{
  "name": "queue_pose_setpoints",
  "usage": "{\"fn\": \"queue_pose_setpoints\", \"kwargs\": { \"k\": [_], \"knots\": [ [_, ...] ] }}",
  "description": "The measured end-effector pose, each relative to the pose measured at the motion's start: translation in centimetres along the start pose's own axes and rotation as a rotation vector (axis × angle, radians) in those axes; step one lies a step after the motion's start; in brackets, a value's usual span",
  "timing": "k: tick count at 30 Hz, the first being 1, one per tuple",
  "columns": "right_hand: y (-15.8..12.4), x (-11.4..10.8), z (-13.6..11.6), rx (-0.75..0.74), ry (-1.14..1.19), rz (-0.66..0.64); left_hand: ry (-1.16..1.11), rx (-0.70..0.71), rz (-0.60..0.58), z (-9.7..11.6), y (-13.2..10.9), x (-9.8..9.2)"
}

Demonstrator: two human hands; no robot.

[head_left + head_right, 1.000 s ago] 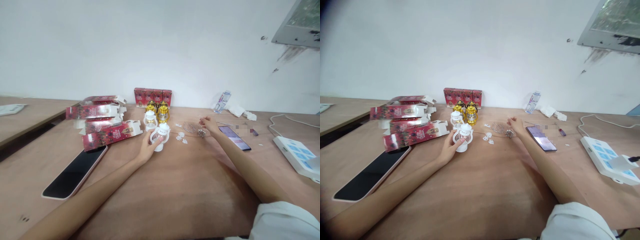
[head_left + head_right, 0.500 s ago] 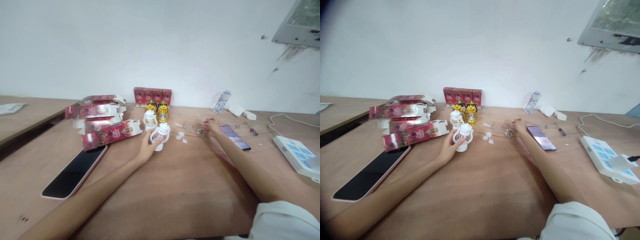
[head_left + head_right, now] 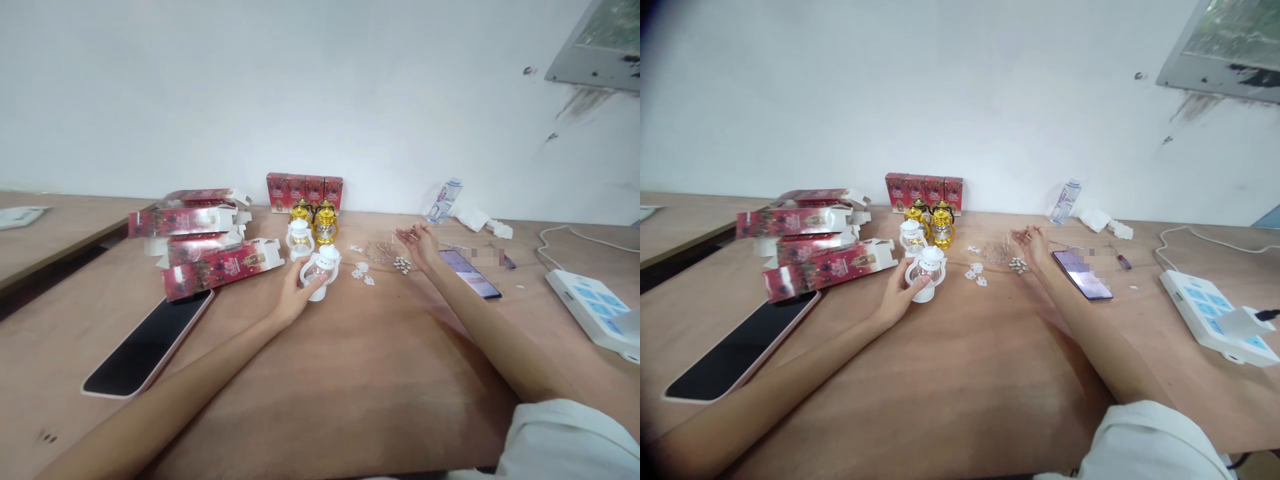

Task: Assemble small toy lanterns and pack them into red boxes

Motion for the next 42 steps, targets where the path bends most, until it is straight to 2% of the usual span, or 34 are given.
{"fn": "queue_pose_setpoints", "kwargs": {
  "k": [4, 10, 14, 23, 30, 33, 38, 40, 42],
  "knots": [
    [-0.8, -0.4, 0.6, 0.038, 0.187, 0.108, 0.016, -0.006, -0.003, 0.0, 0.0, 0.0],
    [-1.8, -1.8, 2.9, 0.126, 0.208, 0.211, 0.002, 0.003, -0.003, -0.1, 0.1, 0.0],
    [-1.9, -2.0, 3.2, 0.128, 0.202, 0.238, 0.003, 0.022, -0.011, 0.0, 0.1, 0.1],
    [-1.5, 0.2, 1.3, 0.023, 0.263, 0.135, -0.010, 0.025, -0.011, 0.0, 0.1, 0.1],
    [-1.7, 1.4, 0.5, 0.006, 0.278, 0.061, -0.003, 0.022, -0.010, 0.0, 0.1, 0.1],
    [-2.6, 3.4, -1.3, -0.026, 0.172, -0.038, 0.013, 0.018, -0.008, 0.1, 0.1, 0.1],
    [-6.1, 10.9, -5.0, -0.029, -0.030, -0.351, -0.011, 0.025, -0.067, 0.0, 0.1, 0.5],
    [-7.6, 13.2, -5.7, 0.003, -0.054, -0.415, -0.032, 0.017, -0.118, -0.4, 0.1, 0.9],
    [-8.9, 14.6, -6.0, 0.035, -0.063, -0.443, -0.053, 0.019, -0.148, -0.6, 0.1, 1.2]
  ]
}}
Point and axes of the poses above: each hand's wrist, its own y-axis towards the middle knuckle, its own x-axis out of the palm, z = x × y, the point moved 10 cm from there along y, towards the middle knuckle, and after that the axes turned 13 degrees about -z, right-handed, at the moved point
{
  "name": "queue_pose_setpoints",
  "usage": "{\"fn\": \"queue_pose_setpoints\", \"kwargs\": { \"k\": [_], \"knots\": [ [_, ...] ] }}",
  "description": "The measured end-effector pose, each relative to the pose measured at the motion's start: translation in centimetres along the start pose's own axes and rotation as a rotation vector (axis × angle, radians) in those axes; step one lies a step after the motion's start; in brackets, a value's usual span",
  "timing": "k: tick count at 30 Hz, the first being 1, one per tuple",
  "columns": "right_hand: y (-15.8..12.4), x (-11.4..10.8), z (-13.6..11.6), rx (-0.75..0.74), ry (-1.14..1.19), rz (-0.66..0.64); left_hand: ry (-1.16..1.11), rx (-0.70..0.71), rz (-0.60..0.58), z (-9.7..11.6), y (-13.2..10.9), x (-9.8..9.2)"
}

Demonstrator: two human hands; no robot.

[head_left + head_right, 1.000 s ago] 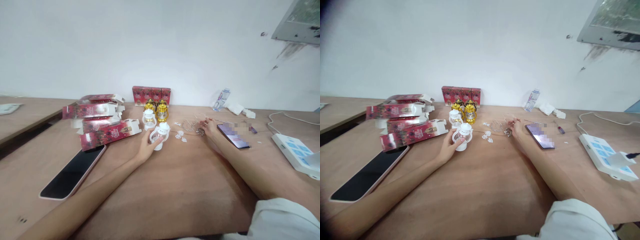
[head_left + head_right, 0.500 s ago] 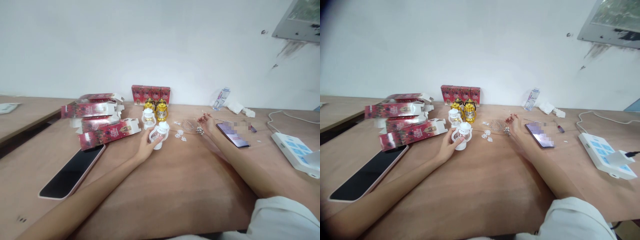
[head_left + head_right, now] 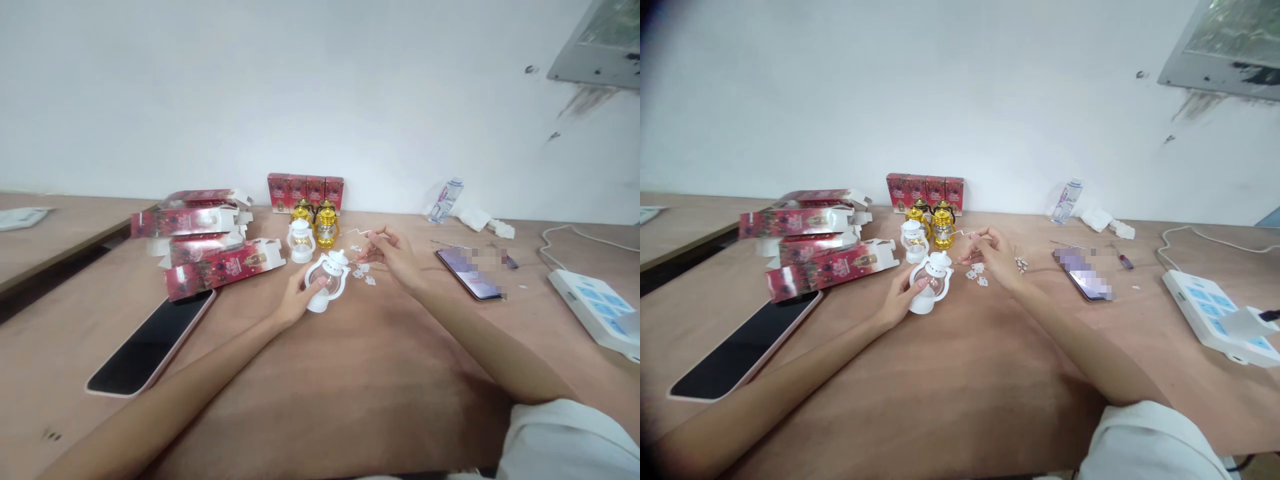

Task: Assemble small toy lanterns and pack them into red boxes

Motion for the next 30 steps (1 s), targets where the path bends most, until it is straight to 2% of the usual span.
{"fn": "queue_pose_setpoints", "kwargs": {
  "k": [3, 17, 23, 27, 30],
  "knots": [
    [-0.7, 1.0, -0.2, 0.019, -0.002, -0.004, -0.011, 0.020, 0.011, 0.0, -0.1, -0.1],
    [-1.4, 1.8, -0.5, -0.037, -0.016, -0.016, 0.045, 0.033, 0.039, 0.8, -0.2, -0.3],
    [-1.7, 2.3, -0.8, -0.061, -0.020, -0.030, 0.158, 0.038, 0.087, 0.8, -0.4, -0.7],
    [-2.0, 3.2, -0.6, -0.074, -0.063, -0.100, 0.218, 0.000, 0.105, 0.4, -0.4, -0.9],
    [-2.3, 4.2, -1.1, -0.109, -0.192, -0.187, 0.242, -0.002, 0.088, 0.7, -0.4, -0.7]
  ]
}}
Point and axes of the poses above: each hand's wrist, its own y-axis towards the middle knuckle, its own x-axis out of the palm, z = x × y, the point moved 10 cm from there along y, towards the middle knuckle, and after that the axes turned 13 degrees about -z, right-handed, at the moved point
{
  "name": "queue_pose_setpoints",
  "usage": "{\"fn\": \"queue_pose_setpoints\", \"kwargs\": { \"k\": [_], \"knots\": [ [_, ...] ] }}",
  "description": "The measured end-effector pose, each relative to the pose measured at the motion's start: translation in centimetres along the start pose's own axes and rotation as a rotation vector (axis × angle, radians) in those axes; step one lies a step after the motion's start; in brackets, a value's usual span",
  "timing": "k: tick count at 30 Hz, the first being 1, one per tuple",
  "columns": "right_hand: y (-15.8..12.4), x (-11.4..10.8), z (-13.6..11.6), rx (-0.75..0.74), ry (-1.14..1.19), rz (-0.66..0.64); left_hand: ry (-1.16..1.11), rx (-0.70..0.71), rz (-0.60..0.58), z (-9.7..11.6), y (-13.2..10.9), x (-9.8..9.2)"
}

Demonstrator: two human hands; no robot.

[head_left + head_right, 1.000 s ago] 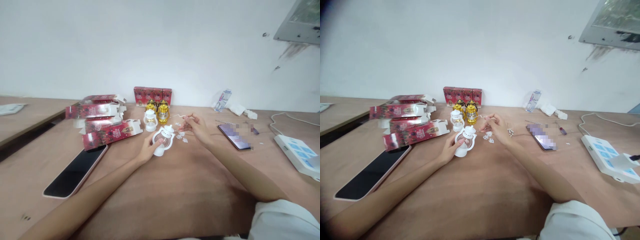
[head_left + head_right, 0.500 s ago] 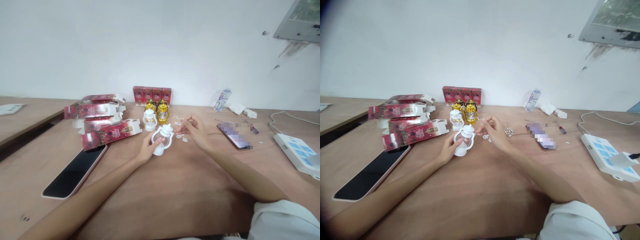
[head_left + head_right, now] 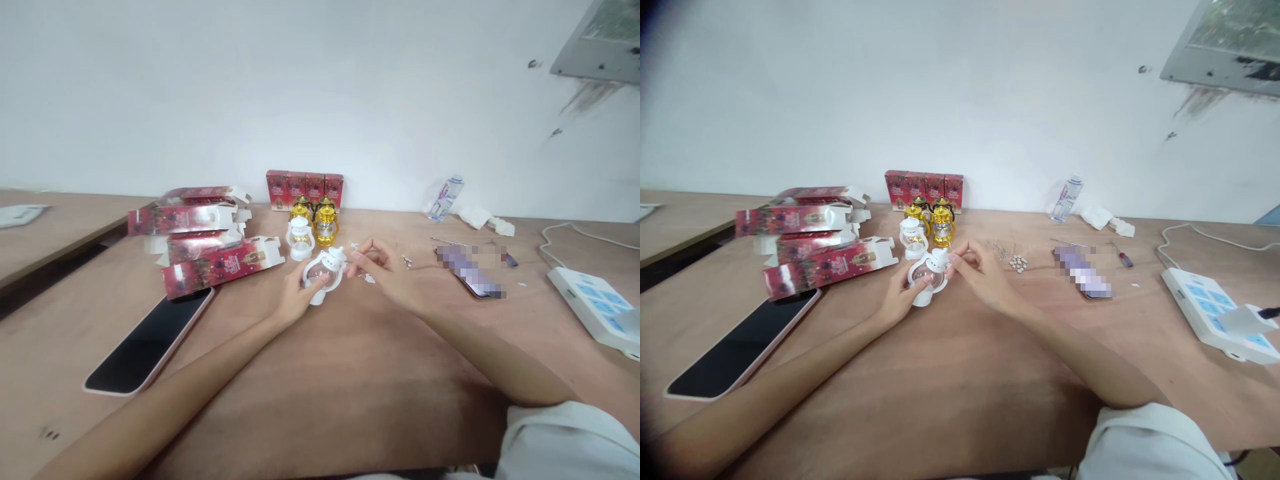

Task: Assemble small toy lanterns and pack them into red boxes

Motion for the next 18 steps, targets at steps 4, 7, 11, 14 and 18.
{"fn": "queue_pose_setpoints", "kwargs": {
  "k": [4, 7, 11, 14, 18],
  "knots": [
    [-0.3, 0.4, -0.8, -0.011, -0.204, -0.027, 0.089, 0.054, -0.018, 1.1, -0.2, 0.2],
    [-0.5, 0.9, -1.1, -0.014, -0.321, -0.055, 0.130, 0.076, -0.013, 1.5, -0.4, 0.2],
    [-0.6, 2.0, -1.9, -0.052, -0.457, -0.123, 0.139, 0.072, 0.000, 1.6, -0.5, 0.1],
    [-0.7, 3.0, -2.6, -0.068, -0.569, -0.194, 0.136, 0.087, -0.003, 1.8, -0.5, 0.1],
    [-0.9, 3.5, -3.2, -0.085, -0.624, -0.231, 0.115, 0.071, 0.000, 1.7, -0.5, 0.1]
  ]
}}
Point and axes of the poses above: each hand's wrist, its own y-axis towards the middle knuckle, its own x-axis out of the palm, z = x × y, the point moved 10 cm from there along y, towards the middle knuckle, and after that the axes turned 13 degrees about -z, right-handed, at the moved point
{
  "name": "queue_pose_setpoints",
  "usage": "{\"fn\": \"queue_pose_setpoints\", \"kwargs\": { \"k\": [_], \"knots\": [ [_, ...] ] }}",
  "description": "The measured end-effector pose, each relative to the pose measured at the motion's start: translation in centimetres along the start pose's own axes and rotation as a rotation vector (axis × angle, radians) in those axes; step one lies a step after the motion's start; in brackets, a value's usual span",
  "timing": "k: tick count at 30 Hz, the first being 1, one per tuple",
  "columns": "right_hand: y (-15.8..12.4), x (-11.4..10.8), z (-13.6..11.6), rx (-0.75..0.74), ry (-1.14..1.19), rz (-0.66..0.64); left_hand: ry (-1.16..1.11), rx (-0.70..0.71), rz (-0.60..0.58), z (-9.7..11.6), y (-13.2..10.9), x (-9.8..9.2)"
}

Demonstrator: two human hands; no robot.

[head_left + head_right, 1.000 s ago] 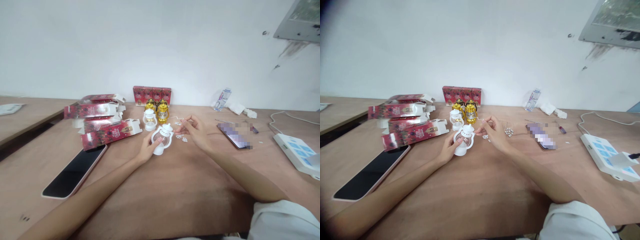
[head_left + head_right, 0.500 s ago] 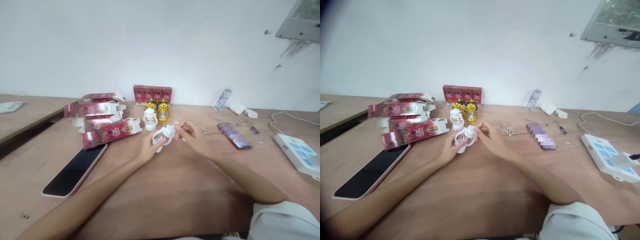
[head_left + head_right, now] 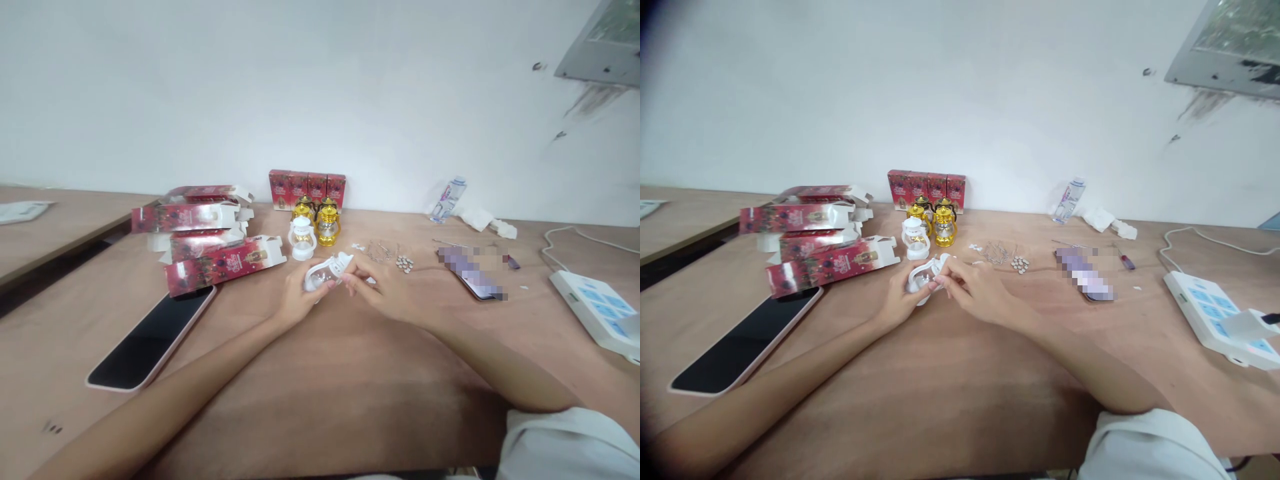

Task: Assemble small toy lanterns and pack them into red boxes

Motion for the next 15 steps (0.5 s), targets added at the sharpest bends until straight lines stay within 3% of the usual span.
{"fn": "queue_pose_setpoints", "kwargs": {
  "k": [15],
  "knots": [
    [-0.3, 1.0, -0.9, -0.107, -0.225, -0.090, -0.126, 0.007, -0.042, -0.5, 0.4, 0.3]
  ]
}}
Point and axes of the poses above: each hand's wrist, its own y-axis towards the middle knuckle, its own x-axis out of the palm, z = x × y, the point moved 10 cm from there along y, towards the middle knuckle, and after that the axes turned 13 degrees about -z, right-handed, at the moved point
